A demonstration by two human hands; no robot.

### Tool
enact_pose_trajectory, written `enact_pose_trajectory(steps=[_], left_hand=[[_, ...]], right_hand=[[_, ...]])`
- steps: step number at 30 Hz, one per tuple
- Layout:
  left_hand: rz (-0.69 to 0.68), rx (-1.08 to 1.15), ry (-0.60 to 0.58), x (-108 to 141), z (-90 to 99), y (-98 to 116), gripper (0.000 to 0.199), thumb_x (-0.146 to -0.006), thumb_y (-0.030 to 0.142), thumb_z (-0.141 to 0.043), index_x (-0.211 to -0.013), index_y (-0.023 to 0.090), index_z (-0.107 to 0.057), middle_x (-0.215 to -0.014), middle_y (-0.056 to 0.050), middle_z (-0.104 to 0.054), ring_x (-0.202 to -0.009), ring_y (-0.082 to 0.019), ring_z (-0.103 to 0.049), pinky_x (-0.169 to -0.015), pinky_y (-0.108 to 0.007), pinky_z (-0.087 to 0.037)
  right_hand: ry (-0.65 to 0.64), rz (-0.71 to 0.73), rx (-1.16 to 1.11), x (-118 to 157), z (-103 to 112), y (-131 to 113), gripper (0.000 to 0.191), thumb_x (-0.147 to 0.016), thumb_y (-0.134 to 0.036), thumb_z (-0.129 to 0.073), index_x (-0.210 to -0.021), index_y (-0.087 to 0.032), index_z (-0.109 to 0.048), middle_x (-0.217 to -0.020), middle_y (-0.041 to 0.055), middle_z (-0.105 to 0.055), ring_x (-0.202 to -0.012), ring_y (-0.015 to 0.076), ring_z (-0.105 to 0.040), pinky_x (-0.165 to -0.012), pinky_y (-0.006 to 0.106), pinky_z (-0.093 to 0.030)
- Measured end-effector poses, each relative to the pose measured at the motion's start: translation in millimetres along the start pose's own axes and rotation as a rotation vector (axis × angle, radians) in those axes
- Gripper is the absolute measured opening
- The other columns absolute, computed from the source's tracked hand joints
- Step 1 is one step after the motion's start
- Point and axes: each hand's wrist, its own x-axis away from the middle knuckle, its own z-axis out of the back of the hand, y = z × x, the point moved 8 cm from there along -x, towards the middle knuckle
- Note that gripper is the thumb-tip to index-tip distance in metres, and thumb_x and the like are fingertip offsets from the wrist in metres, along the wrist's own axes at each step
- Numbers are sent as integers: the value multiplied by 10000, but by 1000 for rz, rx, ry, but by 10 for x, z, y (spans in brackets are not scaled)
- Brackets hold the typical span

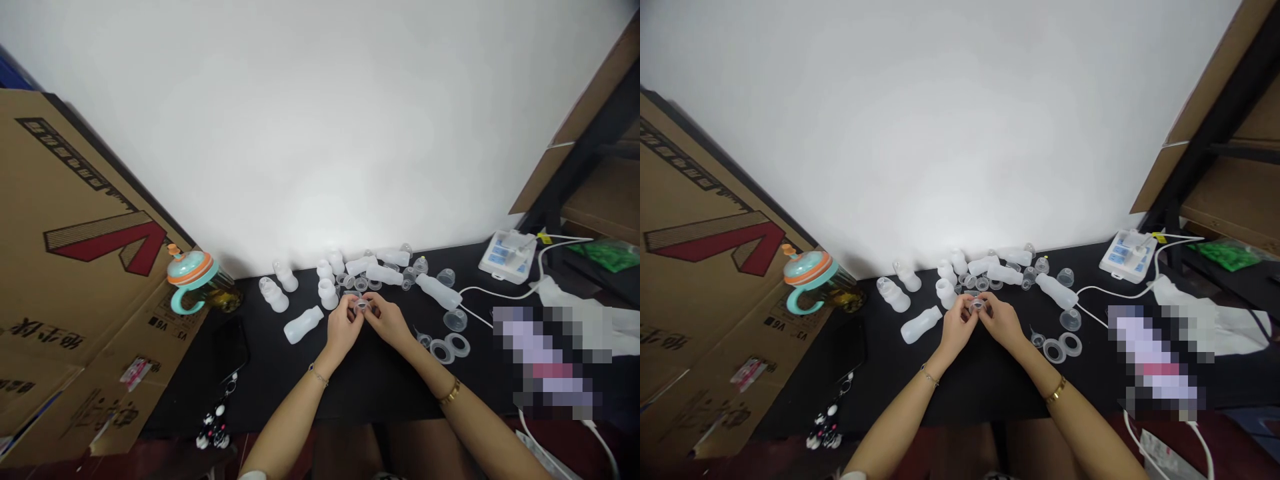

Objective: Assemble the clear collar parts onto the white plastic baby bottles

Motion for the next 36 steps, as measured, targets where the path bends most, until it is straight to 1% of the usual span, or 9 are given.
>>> enact_pose_trajectory(steps=[3, 7, 15, 19, 22, 25, 28, 32, 36], left_hand=[[17, 10, 0, -2, 2, -1, 200, -887, 304, -563, -1062, 215, -603, -744, 35, -639, -594, -123, -571, -599, -238, -413], [14, -47, -14, 2, -19, -13, 215, -907, 338, -557, -1079, 221, -611, -732, 35, -628, -604, -133, -576, -604, -245, -410], [-34, -82, -43, 33, -52, -11, 218, -972, 330, -481, -1097, 231, -630, -806, 9, -670, -670, -145, -612, -672, -256, -437], [-34, -86, -42, 34, -47, 10, 211, -965, 337, -492, -1080, 225, -629, -780, 10, -653, -665, -147, -610, -670, -255, -433], [-28, -81, -37, 32, -41, 18, 209, -966, 353, -493, -1059, 225, -630, -753, 15, -636, -651, -147, -600, -655, -252, -422], [-24, -70, -38, 30, -35, 17, 213, -969, 367, -493, -1050, 225, -630, -740, 19, -627, -647, -146, -593, -648, -249, -413], [-24, -67, -45, 30, -32, 7, 224, -976, 374, -483, -1046, 225, -634, -731, 19, -621, -640, -149, -587, -644, -250, -405], [-36, -52, -56, 33, -33, 10, 263, -1006, 389, -435, -1037, 225, -637, -753, 8, -642, -643, -151, -596, -649, -251, -411], [-58, -53, -56, 37, -28, 34, 254, -1011, 376, -434, -1056, 229, -637, -805, 1, -674, -666, -150, -607, -666, -252, -420]], right_hand=[[1, -9, -15, 0, 1, 15, 269, -905, -366, -524, -1096, -219, -644, -744, 9, -707, -560, 164, -596, -555, 251, -390], [-13, -42, -16, 5, -5, 46, 307, -921, -404, -515, -1116, -221, -664, -743, 18, -715, -592, 183, -624, -580, 263, -414], [-62, -66, -5, 29, -9, 6, 352, -953, -375, -463, -1164, -232, -706, -734, 29, -736, -577, 190, -636, -565, 256, -402], [-49, -48, 27, 28, 0, -14, 358, -937, -355, -463, -1143, -211, -718, -745, 37, -737, -581, 187, -628, -560, 255, -385], [-44, -22, 49, 22, 6, -43, 358, -933, -370, -466, -1111, -203, -727, -708, 31, -713, -582, 188, -619, -559, 256, -370], [-50, -8, 45, 21, 8, -64, 359, -943, -392, -464, -1093, -207, -733, -682, 24, -693, -573, 187, -608, -556, 256, -363], [-59, -28, 46, 22, -2, -35, 354, -946, -381, -464, -1111, -225, -735, -680, 20, -700, -575, 192, -619, -553, 255, -367], [-60, -27, 77, 15, -29, 6, 350, -936, -316, -456, -1135, -229, -730, -729, 30, -732, -595, 192, -643, -578, 256, -392], [-54, 8, 125, 9, -27, -21, 341, -938, -317, -449, -1100, -215, -732, -689, 28, -706, -585, 188, -630, -587, 255, -388]])
